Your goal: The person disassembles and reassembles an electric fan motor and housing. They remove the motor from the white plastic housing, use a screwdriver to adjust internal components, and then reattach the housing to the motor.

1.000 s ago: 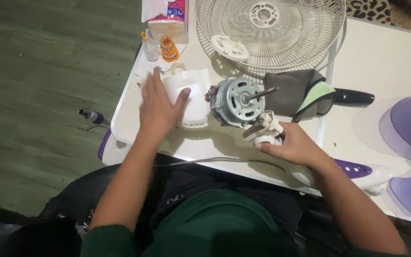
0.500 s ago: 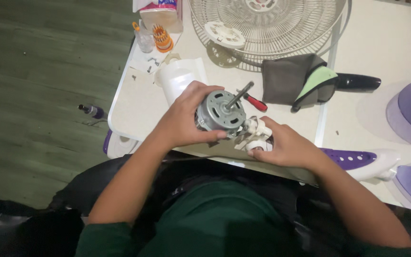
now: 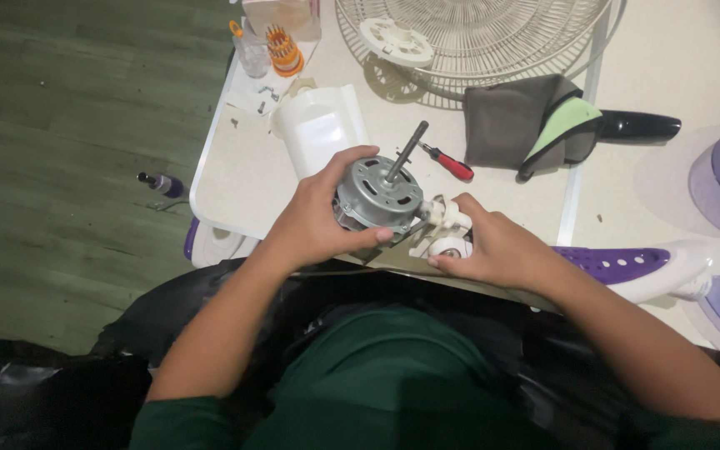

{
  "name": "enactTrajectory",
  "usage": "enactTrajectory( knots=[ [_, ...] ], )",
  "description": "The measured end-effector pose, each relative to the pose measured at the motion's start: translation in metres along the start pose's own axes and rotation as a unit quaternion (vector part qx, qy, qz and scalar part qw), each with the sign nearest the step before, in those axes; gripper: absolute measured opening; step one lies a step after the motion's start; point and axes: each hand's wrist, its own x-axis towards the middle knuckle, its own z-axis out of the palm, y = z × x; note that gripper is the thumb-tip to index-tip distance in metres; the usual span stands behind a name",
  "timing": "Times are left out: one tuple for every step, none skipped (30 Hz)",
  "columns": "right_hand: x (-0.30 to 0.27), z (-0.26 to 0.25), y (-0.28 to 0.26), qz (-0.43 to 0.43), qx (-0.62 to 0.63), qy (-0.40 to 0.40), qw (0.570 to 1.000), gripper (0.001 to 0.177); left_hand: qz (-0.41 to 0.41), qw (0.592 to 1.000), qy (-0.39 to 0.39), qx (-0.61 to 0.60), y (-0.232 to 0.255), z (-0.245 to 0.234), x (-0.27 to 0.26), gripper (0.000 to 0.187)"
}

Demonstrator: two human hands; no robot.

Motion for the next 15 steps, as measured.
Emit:
enactTrajectory(
  knots=[
    [-0.002,0.001,-0.001,-0.008,0.006,0.005,1.0,0.075,-0.007,1.0,0.001,-0.002,0.001,0.0,0.0,0.089],
    [-0.003,0.002,-0.002,-0.016,0.011,0.011,1.0,0.076,-0.014,1.0,0.004,-0.004,0.002,0.0,0.0,0.088],
    [-0.004,0.002,-0.003,-0.004,0.001,0.013,1.0,0.077,-0.017,1.0,0.002,-0.008,0.004,-0.001,0.0,0.087],
    [-0.005,0.003,-0.005,0.008,-0.01,0.014,1.0,0.079,-0.02,1.0,0.001,-0.011,0.005,-0.001,-0.001,0.087],
    [-0.006,0.003,-0.006,0.02,-0.02,0.016,0.999,0.08,-0.024,1.0,0.0,-0.015,0.007,-0.002,-0.001,0.086],
    [-0.007,0.003,-0.007,0.025,-0.025,0.017,0.999,0.081,-0.028,1.0,-0.001,-0.012,0.009,-0.002,-0.001,0.086],
    [-0.008,0.002,-0.008,0.03,-0.029,0.018,0.999,0.082,-0.033,0.999,-0.002,-0.01,0.011,-0.003,-0.001,0.086],
    [-0.009,0.002,-0.009,0.034,-0.034,0.018,0.999,0.083,-0.037,0.999,-0.001,-0.007,0.013,-0.004,-0.002,0.085],
    [-0.01,0.003,-0.011,0.043,-0.031,0.015,0.998,0.083,-0.039,0.999,-0.003,-0.003,0.015,-0.005,-0.002,0.085],
    [-0.01,0.003,-0.012,0.052,-0.028,0.011,0.998,0.084,-0.041,0.999,-0.004,0.0,0.018,-0.006,-0.001,0.085],
    [-0.01,0.003,-0.013,0.061,-0.025,0.008,0.998,0.084,-0.043,0.999,-0.006,0.003,0.02,-0.007,-0.001,0.085],
    [-0.011,0.003,-0.013,0.059,-0.023,0.006,0.998,0.086,-0.053,0.999,-0.009,0.002,0.022,-0.008,-0.001,0.085],
    [-0.011,0.004,-0.013,0.056,-0.021,0.005,0.998,0.087,-0.062,0.998,-0.012,0.0,0.023,-0.008,-0.001,0.085],
    [-0.011,0.004,-0.013,0.053,-0.02,0.005,0.998,0.089,-0.07,0.997,-0.015,-0.001,0.025,-0.009,-0.001,0.085],
    [-0.011,0.004,-0.013,0.046,-0.016,0.005,0.999,0.086,-0.077,0.997,-0.017,0.0,0.027,-0.01,-0.001,0.085]
  ],
)
